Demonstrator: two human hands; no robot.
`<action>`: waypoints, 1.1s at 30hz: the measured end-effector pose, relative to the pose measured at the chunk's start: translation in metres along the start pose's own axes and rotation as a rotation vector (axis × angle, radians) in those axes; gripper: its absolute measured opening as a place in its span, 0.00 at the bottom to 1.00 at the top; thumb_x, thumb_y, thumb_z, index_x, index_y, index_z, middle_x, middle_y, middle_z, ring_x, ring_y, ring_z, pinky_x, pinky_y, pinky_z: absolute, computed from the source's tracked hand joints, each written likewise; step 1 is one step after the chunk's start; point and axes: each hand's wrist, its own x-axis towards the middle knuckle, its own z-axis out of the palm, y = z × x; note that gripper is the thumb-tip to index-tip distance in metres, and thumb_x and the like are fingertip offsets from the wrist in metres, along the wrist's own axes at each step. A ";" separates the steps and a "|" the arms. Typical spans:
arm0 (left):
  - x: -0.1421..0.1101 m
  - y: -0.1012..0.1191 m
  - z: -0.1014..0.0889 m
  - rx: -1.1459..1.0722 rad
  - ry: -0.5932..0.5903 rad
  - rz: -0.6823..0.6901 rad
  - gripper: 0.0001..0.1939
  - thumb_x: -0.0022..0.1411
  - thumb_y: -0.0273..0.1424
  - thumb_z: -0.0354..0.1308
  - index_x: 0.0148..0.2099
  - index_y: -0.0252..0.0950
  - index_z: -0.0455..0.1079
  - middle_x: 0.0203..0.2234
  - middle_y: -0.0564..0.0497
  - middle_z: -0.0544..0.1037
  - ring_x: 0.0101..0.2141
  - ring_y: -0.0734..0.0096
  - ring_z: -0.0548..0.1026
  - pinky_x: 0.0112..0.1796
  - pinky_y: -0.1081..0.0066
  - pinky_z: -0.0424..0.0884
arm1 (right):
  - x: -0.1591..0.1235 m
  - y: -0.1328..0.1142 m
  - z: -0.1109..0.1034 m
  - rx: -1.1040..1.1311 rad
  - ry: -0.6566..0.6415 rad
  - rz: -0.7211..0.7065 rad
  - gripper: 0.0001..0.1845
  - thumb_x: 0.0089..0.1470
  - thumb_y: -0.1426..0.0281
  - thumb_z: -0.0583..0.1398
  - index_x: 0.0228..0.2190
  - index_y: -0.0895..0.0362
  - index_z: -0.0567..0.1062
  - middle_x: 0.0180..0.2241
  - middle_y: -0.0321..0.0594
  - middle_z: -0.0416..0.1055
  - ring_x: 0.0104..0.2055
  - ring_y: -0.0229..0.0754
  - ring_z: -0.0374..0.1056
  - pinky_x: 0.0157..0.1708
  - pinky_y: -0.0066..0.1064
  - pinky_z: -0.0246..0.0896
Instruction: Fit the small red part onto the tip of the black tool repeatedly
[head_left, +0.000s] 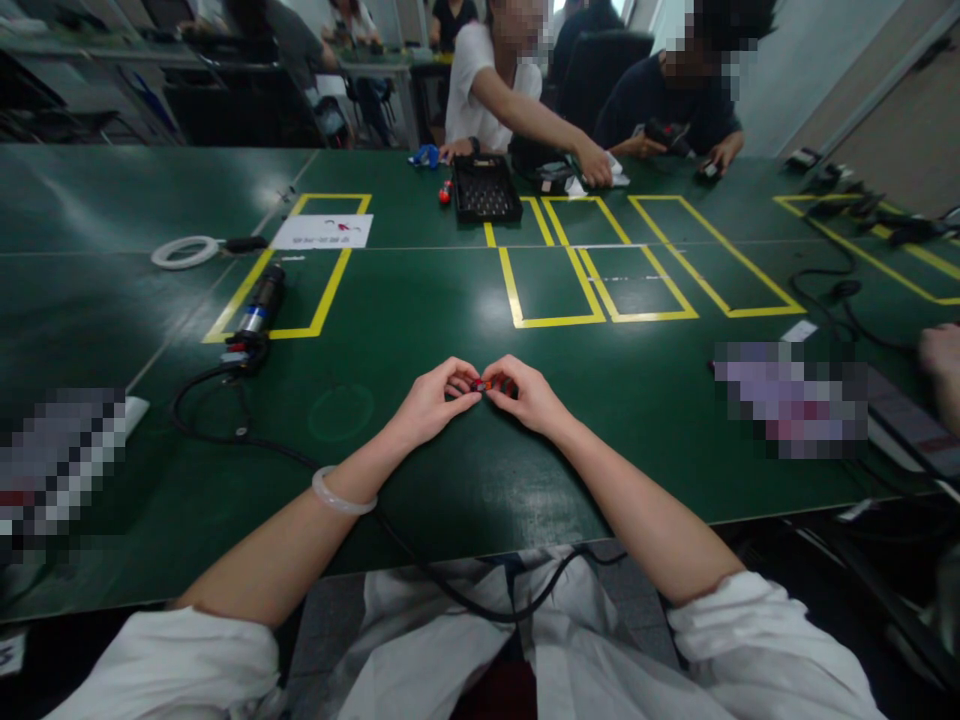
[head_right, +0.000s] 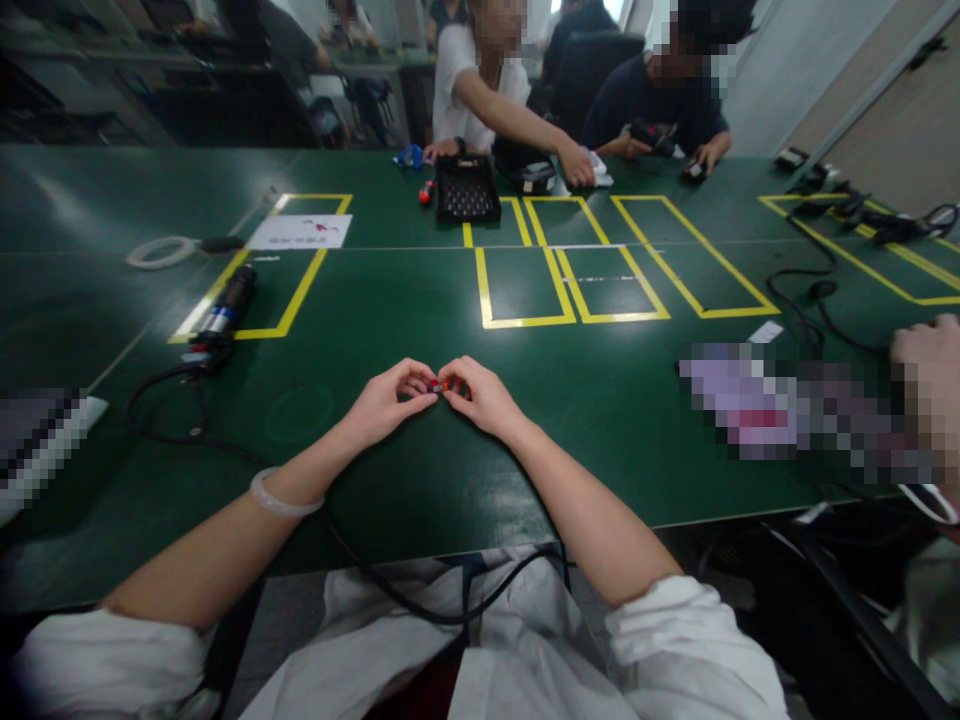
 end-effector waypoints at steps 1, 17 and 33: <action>0.000 -0.001 0.000 0.004 -0.001 0.005 0.14 0.59 0.35 0.62 0.45 0.35 0.68 0.39 0.47 0.75 0.38 0.68 0.75 0.40 0.68 0.72 | 0.000 0.000 0.000 -0.010 -0.001 -0.003 0.07 0.56 0.75 0.58 0.38 0.55 0.72 0.37 0.38 0.68 0.36 0.38 0.66 0.35 0.29 0.62; -0.001 -0.001 -0.001 0.031 -0.019 0.023 0.13 0.62 0.39 0.59 0.43 0.35 0.69 0.38 0.48 0.76 0.38 0.68 0.75 0.43 0.67 0.71 | 0.000 0.004 0.003 0.047 -0.007 0.054 0.08 0.54 0.71 0.62 0.38 0.55 0.71 0.36 0.37 0.70 0.32 0.36 0.66 0.32 0.28 0.61; -0.006 -0.042 -0.137 0.917 0.546 -0.255 0.26 0.65 0.41 0.52 0.59 0.29 0.66 0.54 0.35 0.69 0.54 0.46 0.66 0.54 0.51 0.59 | 0.001 0.010 0.003 0.083 0.001 0.150 0.08 0.54 0.69 0.62 0.38 0.57 0.72 0.29 0.34 0.69 0.29 0.35 0.64 0.31 0.28 0.58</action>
